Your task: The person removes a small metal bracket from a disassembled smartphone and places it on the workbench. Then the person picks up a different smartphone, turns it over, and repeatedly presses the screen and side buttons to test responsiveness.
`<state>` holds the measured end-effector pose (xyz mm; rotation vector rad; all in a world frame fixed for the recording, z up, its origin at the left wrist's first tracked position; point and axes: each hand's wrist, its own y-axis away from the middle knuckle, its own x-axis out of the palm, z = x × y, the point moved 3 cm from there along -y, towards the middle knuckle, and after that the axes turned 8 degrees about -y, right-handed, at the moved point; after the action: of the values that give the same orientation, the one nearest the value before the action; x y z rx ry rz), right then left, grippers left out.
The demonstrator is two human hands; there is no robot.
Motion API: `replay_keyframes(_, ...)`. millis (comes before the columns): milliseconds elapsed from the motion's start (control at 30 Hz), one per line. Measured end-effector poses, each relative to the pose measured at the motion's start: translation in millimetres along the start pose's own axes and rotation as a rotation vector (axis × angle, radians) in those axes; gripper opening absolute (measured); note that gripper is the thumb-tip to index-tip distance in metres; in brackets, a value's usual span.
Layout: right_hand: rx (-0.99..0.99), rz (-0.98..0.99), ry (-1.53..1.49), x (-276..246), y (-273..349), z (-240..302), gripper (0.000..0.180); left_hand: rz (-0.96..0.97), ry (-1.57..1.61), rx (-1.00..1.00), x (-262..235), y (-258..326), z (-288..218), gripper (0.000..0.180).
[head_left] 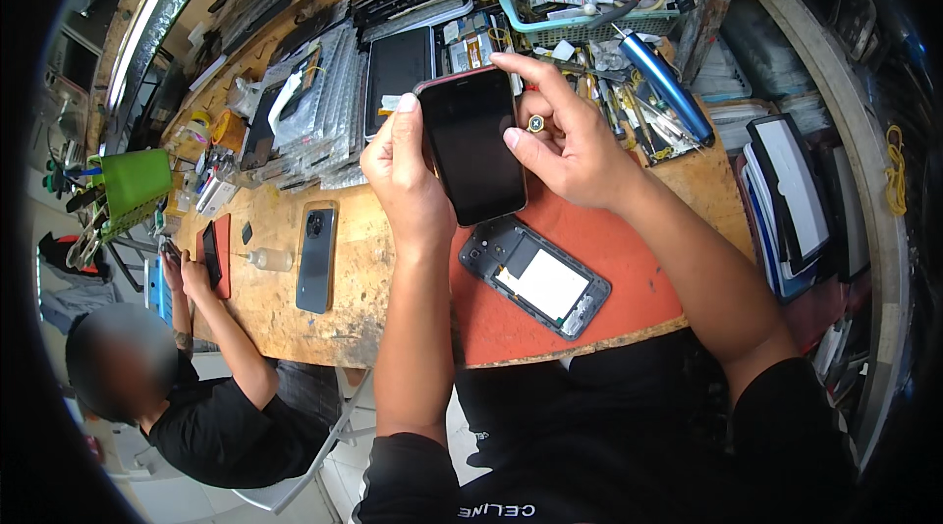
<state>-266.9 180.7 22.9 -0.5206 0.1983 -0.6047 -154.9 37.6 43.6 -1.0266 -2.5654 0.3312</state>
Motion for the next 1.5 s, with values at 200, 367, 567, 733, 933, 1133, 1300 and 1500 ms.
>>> replay_keyframes(200, -0.033, 0.007, -0.006, -0.9, -2.6, 1.2, 0.073, -0.012, -0.011, 0.0, -0.1, -1.6, 0.2, 0.036)
replay_keyframes(367, -0.012, 0.019, 0.011, -1.2, -1.4, 2.7, 0.078, -0.024, -0.011, -0.004, -0.3, -2.2, 1.2, 0.036)
replay_keyframes(567, 0.04, 0.099, -0.002, -1.9, 1.5, 7.0, 0.082, -0.022, -0.043, 0.003, -2.6, -2.8, 2.0, 0.036)
replay_keyframes(733, 0.053, 0.071, -0.019, 0.7, -0.4, 6.0, 0.083, -0.031, -0.037, -0.015, -1.8, -2.2, 0.4, 0.037)
replay_keyframes(933, 0.026, 0.044, -0.043, 0.6, -2.3, -1.6, 0.078, -0.019, -0.034, -0.02, -2.1, -3.0, 2.8, 0.037)
replay_keyframes(1133, 0.032, 0.042, -0.042, 1.3, -1.4, -1.5, 0.08, -0.029, -0.006, -0.032, -2.3, -3.2, 3.8, 0.036)
replay_keyframes(1300, 0.065, 0.082, -0.007, 0.7, -2.8, 4.1, 0.087, -0.034, 0.009, -0.03, -1.2, -4.4, 2.8, 0.036)
replay_keyframes(1500, 0.153, 0.148, -0.006, 1.2, 0.2, 6.7, 0.101, -0.017, 0.009, -0.018, -4.0, -4.2, 2.2, 0.036)
